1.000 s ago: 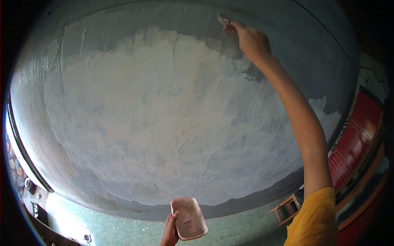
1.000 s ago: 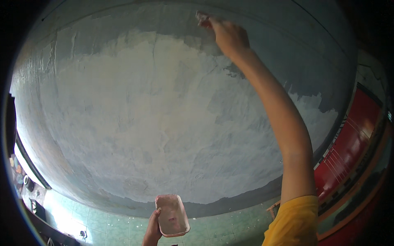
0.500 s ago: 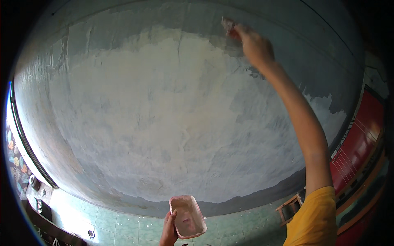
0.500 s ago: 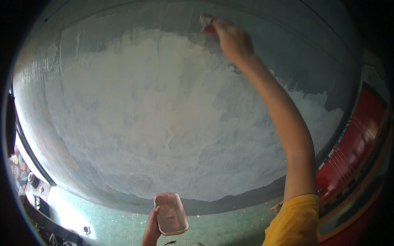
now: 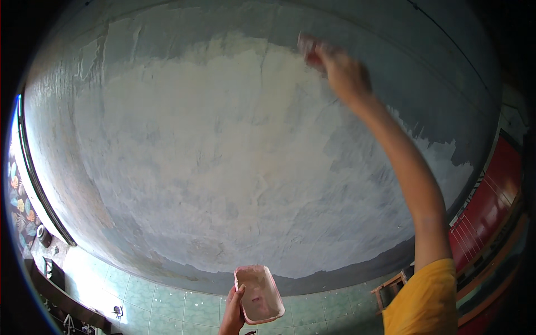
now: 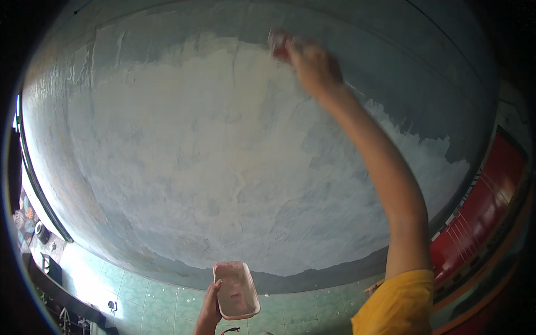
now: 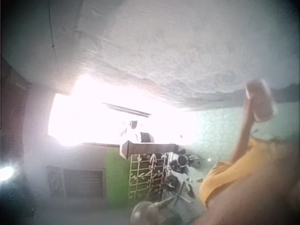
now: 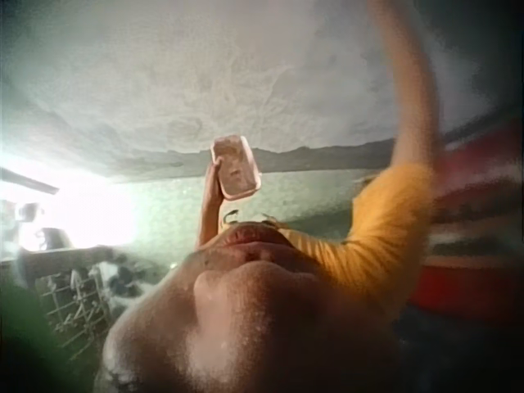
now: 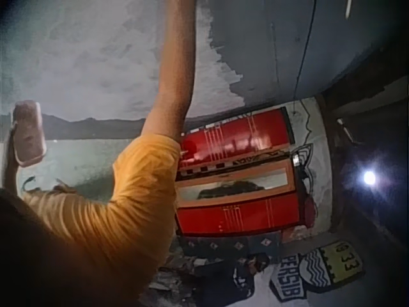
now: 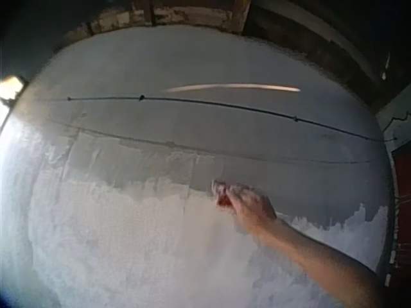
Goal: The person applies putty to an indoor wall using a scraper, repeatedly picking up white putty from a small pink container and spreading it in long strokes over the gray wall surface.
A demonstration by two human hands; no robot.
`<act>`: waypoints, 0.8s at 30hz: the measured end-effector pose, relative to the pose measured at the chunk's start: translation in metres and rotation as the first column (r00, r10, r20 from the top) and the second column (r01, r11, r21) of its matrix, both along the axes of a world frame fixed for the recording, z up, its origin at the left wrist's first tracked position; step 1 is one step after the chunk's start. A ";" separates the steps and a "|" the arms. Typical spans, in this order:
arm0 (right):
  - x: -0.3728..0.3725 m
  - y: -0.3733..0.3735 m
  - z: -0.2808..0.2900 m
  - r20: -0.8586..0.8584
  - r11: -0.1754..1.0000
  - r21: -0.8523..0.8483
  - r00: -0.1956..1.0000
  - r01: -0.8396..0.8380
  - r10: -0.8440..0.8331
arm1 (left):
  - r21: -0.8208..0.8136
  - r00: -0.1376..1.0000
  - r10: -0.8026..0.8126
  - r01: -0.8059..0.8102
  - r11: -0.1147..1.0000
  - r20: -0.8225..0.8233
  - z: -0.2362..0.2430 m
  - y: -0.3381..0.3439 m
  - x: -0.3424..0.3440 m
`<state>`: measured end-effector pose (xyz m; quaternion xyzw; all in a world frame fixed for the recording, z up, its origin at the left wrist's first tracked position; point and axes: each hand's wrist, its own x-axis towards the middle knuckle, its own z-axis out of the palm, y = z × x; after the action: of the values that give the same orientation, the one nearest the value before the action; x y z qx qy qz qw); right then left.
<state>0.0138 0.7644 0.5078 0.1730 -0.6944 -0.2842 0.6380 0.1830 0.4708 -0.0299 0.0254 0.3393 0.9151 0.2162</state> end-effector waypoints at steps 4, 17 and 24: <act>0.007 0.005 -0.098 0.207 0.983 0.065 0.966 -0.169 0.153 | -0.012 0.998 0.061 -0.060 0.998 0.028 0.009 -0.006 0.009; 0.021 0.074 -0.105 0.077 0.993 0.038 0.991 -0.114 0.111 | 0.001 0.999 0.047 -0.047 0.999 -0.006 0.011 -0.024 0.006; 0.054 0.062 0.015 0.082 0.963 -0.266 0.996 0.051 -0.030 | -0.087 0.999 -0.021 0.018 0.996 -0.032 0.024 -0.008 -0.005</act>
<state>0.0681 0.8267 0.5228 0.0820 -0.7538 -0.1940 0.6224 0.1780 0.4633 -0.0055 0.0344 0.3819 0.8968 0.2205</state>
